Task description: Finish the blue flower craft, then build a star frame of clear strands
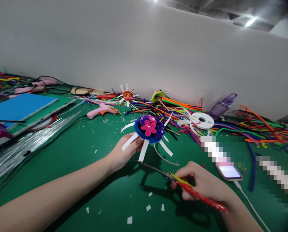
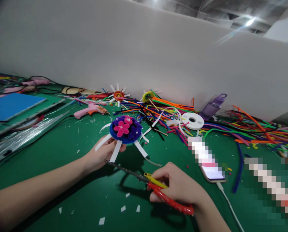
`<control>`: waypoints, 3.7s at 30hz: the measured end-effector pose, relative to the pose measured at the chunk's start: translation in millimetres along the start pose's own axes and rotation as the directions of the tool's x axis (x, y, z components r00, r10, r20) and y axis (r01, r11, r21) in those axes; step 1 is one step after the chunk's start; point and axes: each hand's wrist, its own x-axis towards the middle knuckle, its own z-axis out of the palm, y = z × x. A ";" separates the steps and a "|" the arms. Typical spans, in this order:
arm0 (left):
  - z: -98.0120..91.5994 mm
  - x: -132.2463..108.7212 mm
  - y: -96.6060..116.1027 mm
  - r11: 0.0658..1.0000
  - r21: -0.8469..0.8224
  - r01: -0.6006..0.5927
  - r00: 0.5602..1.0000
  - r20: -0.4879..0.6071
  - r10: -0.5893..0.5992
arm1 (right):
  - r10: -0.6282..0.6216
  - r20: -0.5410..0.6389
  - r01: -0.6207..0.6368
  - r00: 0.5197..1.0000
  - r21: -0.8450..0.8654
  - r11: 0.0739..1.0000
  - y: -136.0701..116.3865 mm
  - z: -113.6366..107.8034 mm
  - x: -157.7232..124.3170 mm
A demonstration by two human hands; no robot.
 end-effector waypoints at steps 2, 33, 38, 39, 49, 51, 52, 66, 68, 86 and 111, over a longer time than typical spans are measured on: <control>0.3 -0.2 0.3 1.000 -0.009 0.009 1.000 -0.001 -0.009 | 0.006 0.002 -0.006 1.000 0.014 1.000 0.7 -0.1 0.5; 5.9 -1.4 1.5 0.999 -0.014 0.031 1.000 0.004 -0.031 | -0.025 0.038 0.020 0.999 0.106 0.994 -6.4 -0.1 0.4; 6.6 -1.0 2.3 1.000 -0.013 0.025 1.000 0.014 -0.025 | -0.030 0.048 0.025 0.998 0.112 0.993 -7.2 0.3 0.6; 7.1 -1.1 2.7 1.000 -0.010 0.024 1.000 0.018 -0.024 | -0.036 0.046 0.031 0.998 0.112 0.993 -6.9 0.4 0.8; 7.6 -1.4 1.9 1.000 -0.006 0.011 0.999 0.033 -0.011 | -0.041 0.046 0.035 0.998 0.120 0.992 -3.9 -0.2 0.8; 7.4 -1.4 1.7 1.000 0.001 0.014 0.999 0.036 -0.014 | -0.028 0.046 0.023 0.999 0.119 0.993 -3.3 -0.2 1.1; 7.2 -1.4 1.5 1.000 0.007 0.015 0.999 0.035 -0.015 | -0.024 0.044 0.018 0.999 0.116 0.993 -3.0 -0.2 1.3; 8.6 -0.8 2.4 1.000 0.011 0.000 0.999 0.046 -0.001 | -0.053 0.033 0.051 0.998 0.060 0.997 3.0 -0.7 3.3; 7.8 -0.7 0.7 1.000 0.002 0.011 0.999 0.038 -0.011 | -0.055 0.031 0.053 0.998 0.046 0.998 2.8 -1.0 3.5; -17.6 14.3 7.4 0.976 -0.153 -0.156 0.987 -0.063 0.148 | 0.004 0.052 -0.006 0.999 0.024 1.000 -9.5 -0.7 -9.3; -12.3 6.3 -2.6 0.989 -0.144 -0.017 1.000 0.019 0.020 | -0.068 0.093 0.047 0.993 0.211 0.976 10.6 -7.8 -5.5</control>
